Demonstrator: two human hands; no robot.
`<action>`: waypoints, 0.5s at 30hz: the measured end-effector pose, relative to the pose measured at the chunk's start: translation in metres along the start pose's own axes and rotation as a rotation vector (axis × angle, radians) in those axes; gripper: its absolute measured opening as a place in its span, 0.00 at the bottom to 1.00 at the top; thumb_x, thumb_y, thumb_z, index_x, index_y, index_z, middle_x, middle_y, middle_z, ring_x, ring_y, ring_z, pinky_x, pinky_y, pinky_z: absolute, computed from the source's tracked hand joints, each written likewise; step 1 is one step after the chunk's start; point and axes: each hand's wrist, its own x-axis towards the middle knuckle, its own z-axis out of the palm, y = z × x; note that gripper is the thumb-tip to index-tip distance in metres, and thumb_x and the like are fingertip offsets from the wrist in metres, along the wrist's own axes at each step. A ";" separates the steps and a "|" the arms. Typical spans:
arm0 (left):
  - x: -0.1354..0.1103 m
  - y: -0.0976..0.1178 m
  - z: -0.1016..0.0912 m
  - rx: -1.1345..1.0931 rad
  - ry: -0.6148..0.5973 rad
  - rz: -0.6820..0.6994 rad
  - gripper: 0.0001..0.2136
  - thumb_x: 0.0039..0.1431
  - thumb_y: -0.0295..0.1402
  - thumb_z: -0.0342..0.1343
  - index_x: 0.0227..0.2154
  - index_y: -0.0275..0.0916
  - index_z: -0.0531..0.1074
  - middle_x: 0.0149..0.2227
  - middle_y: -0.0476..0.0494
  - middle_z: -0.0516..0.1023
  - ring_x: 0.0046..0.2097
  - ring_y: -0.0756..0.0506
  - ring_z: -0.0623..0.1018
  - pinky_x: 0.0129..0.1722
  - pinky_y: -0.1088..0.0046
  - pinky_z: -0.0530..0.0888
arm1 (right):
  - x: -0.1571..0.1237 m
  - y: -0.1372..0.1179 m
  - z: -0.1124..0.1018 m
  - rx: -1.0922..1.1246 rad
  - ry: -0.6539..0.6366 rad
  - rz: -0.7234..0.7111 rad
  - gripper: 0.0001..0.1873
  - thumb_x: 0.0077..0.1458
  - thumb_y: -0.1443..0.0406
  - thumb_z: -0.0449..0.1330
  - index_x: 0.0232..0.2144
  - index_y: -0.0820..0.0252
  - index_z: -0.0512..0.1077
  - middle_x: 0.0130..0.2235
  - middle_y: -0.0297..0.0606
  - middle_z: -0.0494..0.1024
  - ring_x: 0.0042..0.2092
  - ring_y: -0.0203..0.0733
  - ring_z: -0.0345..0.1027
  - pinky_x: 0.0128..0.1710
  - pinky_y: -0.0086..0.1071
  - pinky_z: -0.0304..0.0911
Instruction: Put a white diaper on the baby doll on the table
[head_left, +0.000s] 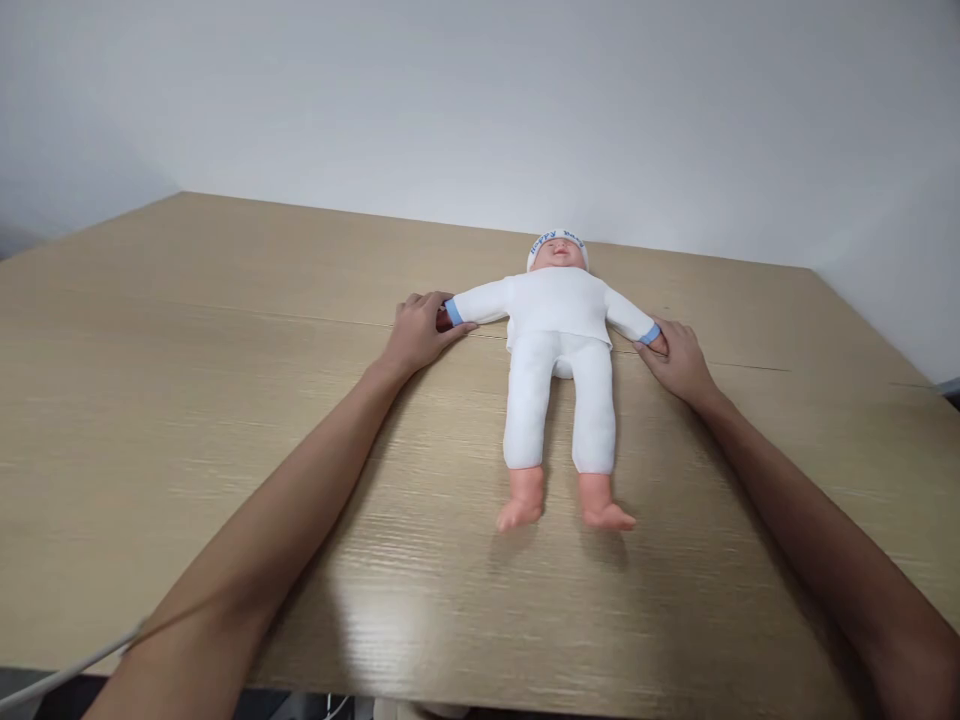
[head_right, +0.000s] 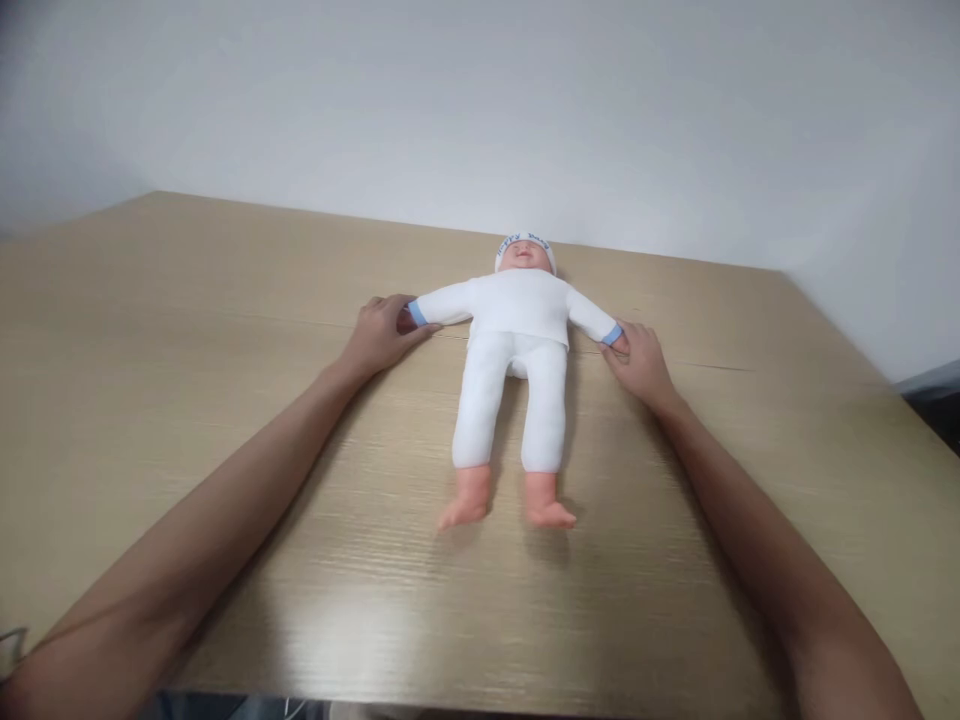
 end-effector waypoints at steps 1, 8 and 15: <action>-0.003 0.001 0.000 0.000 0.001 -0.014 0.28 0.67 0.55 0.60 0.59 0.38 0.75 0.53 0.30 0.83 0.57 0.29 0.75 0.60 0.52 0.69 | -0.001 0.001 0.000 -0.004 0.003 0.006 0.30 0.68 0.48 0.56 0.62 0.62 0.73 0.53 0.56 0.82 0.54 0.64 0.73 0.57 0.55 0.67; -0.030 0.011 -0.005 0.036 0.036 -0.141 0.23 0.72 0.45 0.52 0.60 0.37 0.74 0.61 0.27 0.79 0.62 0.28 0.73 0.65 0.49 0.68 | -0.012 0.008 0.003 -0.001 0.093 0.087 0.31 0.61 0.55 0.58 0.62 0.63 0.73 0.54 0.58 0.81 0.55 0.66 0.71 0.60 0.61 0.66; -0.075 0.034 -0.021 0.015 0.004 -0.212 0.24 0.71 0.47 0.50 0.60 0.38 0.74 0.66 0.24 0.75 0.68 0.25 0.69 0.67 0.43 0.66 | -0.048 -0.033 -0.011 -0.051 0.194 0.297 0.33 0.61 0.59 0.57 0.65 0.70 0.70 0.57 0.66 0.76 0.60 0.69 0.67 0.62 0.64 0.66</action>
